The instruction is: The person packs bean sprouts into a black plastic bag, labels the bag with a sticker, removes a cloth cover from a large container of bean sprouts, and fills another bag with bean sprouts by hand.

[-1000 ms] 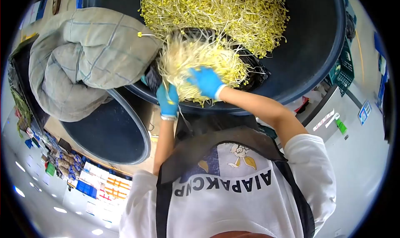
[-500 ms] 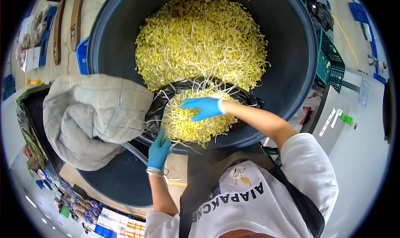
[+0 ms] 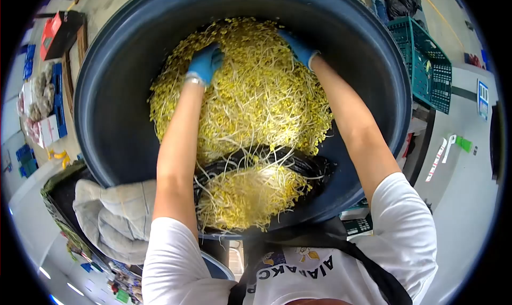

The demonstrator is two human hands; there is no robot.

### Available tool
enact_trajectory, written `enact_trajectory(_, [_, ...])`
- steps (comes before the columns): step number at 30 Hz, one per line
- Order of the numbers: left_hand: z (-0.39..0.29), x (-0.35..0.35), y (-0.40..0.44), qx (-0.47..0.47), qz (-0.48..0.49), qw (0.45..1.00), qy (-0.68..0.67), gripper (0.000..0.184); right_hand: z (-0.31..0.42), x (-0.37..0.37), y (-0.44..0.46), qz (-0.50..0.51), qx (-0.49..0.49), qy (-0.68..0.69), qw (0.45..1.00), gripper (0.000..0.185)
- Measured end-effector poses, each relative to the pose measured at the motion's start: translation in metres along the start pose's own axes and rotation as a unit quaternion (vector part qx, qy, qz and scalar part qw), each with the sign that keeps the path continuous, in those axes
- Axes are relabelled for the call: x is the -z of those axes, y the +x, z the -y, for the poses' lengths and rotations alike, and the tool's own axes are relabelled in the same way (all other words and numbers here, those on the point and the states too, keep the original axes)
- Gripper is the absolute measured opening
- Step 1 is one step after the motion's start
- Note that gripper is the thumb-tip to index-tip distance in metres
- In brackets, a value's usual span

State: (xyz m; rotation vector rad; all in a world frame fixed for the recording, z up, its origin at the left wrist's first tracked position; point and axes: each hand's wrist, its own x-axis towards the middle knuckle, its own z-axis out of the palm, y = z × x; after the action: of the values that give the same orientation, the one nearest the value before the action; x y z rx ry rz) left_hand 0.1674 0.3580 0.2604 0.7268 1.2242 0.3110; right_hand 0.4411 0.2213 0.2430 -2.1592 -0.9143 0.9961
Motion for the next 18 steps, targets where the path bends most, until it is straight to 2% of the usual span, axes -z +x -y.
enact_trajectory(1, [-0.004,-0.01,0.028,0.026,0.002,0.998,0.065,0.047,0.019,0.004,-0.006,0.055,-0.125,0.134,0.982,0.074])
enact_trajectory(2, [-0.011,-0.023,0.052,0.052,0.007,0.99,0.131,0.053,0.021,0.008,-0.004,0.108,-0.243,0.265,0.927,0.076])
enact_trajectory(4, [-0.013,-0.038,0.088,0.061,0.056,0.96,0.266,0.058,-0.008,0.0,0.016,0.211,-0.227,0.284,0.907,0.093])
enact_trajectory(6, [-0.011,-0.05,0.111,0.048,0.062,0.93,0.359,0.058,-0.023,-0.014,0.021,0.263,-0.266,0.306,0.875,0.087])
enact_trajectory(9, [-0.003,-0.055,0.13,0.026,0.041,0.899,0.435,0.059,-0.051,-0.032,0.026,0.278,-0.236,0.355,0.861,0.083])
enact_trajectory(13, [0.022,-0.039,0.12,0.001,0.008,0.892,0.452,0.06,-0.065,-0.035,0.022,0.278,-0.218,0.384,0.853,0.078])
enact_trajectory(18, [-0.019,-0.013,0.106,0.068,0.083,0.934,0.34,0.061,-0.071,-0.019,0.001,0.286,-0.207,0.383,0.854,0.071])
